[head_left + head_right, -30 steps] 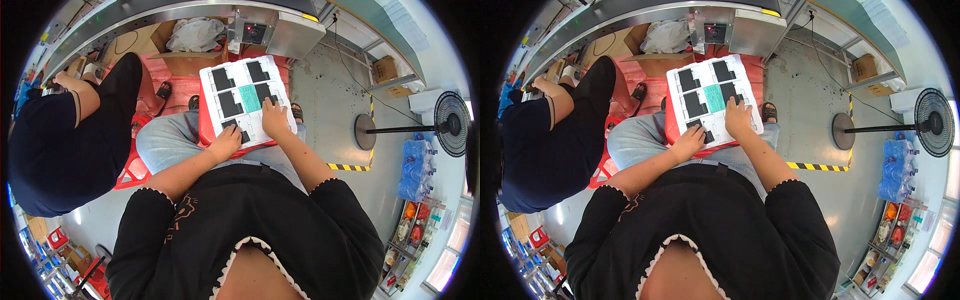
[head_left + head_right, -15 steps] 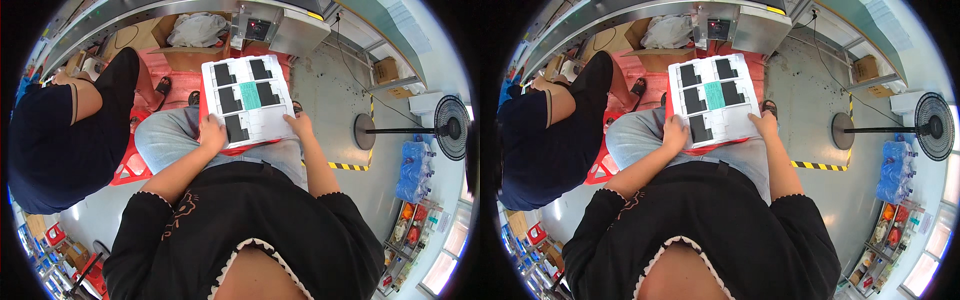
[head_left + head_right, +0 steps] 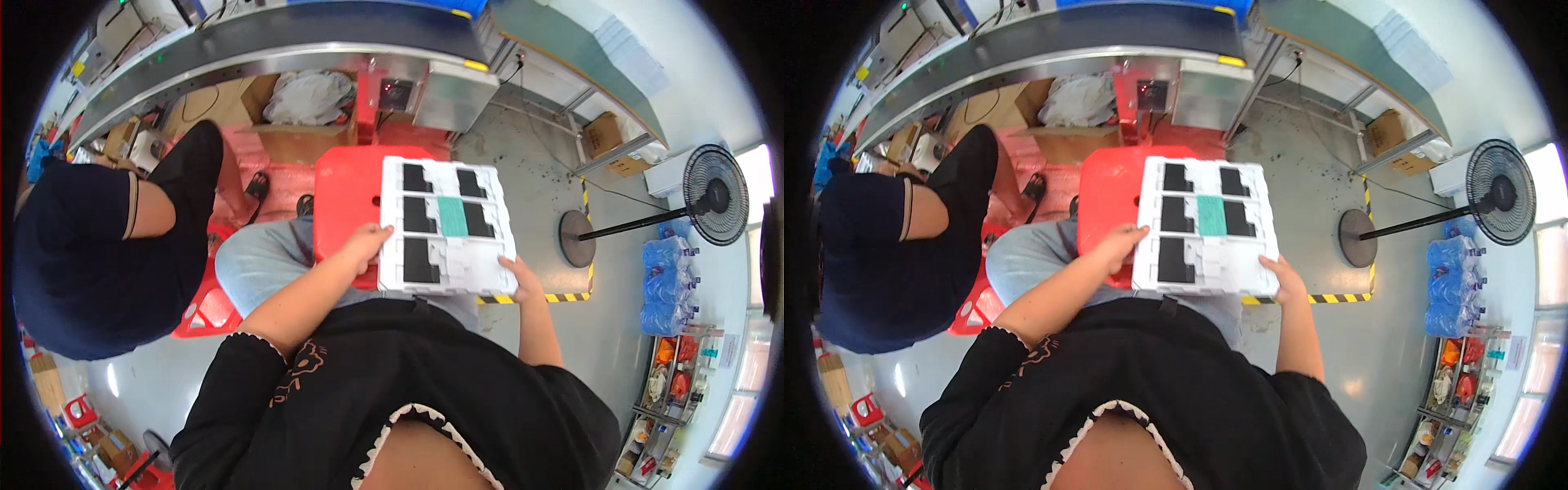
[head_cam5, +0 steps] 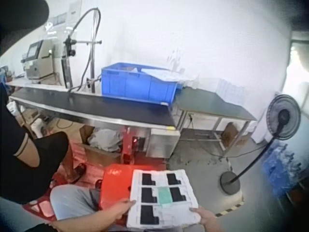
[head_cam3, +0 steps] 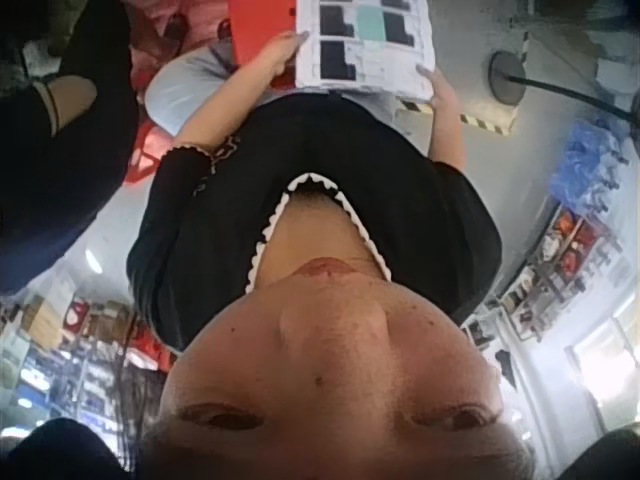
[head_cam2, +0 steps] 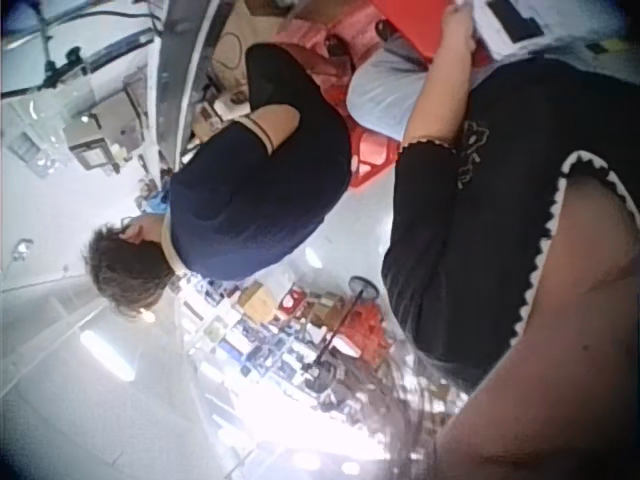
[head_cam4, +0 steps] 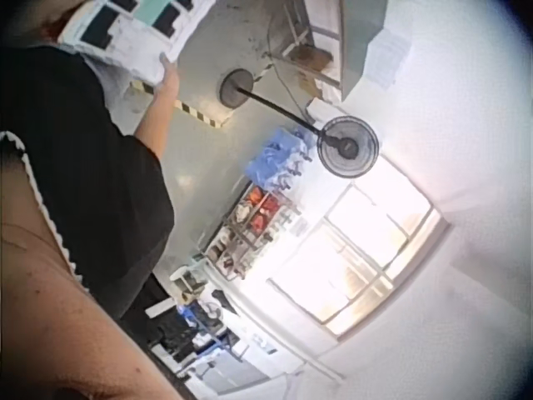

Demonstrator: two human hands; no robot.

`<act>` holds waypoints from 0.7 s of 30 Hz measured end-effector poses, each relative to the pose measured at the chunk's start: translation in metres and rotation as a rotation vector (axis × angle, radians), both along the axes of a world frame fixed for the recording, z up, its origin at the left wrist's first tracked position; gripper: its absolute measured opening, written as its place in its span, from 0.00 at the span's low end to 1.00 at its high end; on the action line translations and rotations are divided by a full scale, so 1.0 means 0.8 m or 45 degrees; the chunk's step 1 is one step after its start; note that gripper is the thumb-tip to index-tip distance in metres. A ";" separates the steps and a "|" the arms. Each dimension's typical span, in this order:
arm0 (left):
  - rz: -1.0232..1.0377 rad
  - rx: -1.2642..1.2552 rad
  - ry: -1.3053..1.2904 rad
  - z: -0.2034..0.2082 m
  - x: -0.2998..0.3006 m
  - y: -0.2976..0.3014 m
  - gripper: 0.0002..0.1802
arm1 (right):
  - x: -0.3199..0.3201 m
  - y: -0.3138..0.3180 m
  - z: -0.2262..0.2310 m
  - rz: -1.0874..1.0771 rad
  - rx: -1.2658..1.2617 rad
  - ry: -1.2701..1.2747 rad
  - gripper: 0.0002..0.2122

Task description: Picking up black rectangular blocks from a conveyor belt and placing them into white plastic sorting trays.

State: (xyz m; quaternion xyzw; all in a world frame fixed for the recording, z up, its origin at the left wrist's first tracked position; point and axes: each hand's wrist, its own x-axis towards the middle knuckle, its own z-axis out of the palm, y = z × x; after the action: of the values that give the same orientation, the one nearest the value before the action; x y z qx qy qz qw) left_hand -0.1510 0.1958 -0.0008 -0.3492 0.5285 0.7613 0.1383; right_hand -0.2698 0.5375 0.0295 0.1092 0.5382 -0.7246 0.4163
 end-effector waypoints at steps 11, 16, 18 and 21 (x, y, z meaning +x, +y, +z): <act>-0.464 0.637 0.516 0.149 -0.154 0.105 0.16 | 0.050 0.110 0.137 -0.652 -0.245 0.478 0.25; -0.188 0.753 0.692 0.187 -0.188 0.086 0.19 | -0.044 0.088 0.192 -0.769 -0.303 0.701 0.25; 0.027 0.361 0.622 0.164 -0.172 0.067 0.21 | -0.098 0.074 0.208 -0.836 -0.299 0.719 0.25; 0.024 -1.189 0.788 0.054 -0.119 0.000 0.20 | -0.197 0.018 0.238 -0.872 -0.342 0.743 0.24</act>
State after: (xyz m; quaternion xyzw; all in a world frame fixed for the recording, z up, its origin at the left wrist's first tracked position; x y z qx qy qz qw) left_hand -0.2461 0.1955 0.0428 -0.1383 0.8222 0.5148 -0.1995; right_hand -0.4273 0.5521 0.2198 0.0172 0.4673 -0.8839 -0.0050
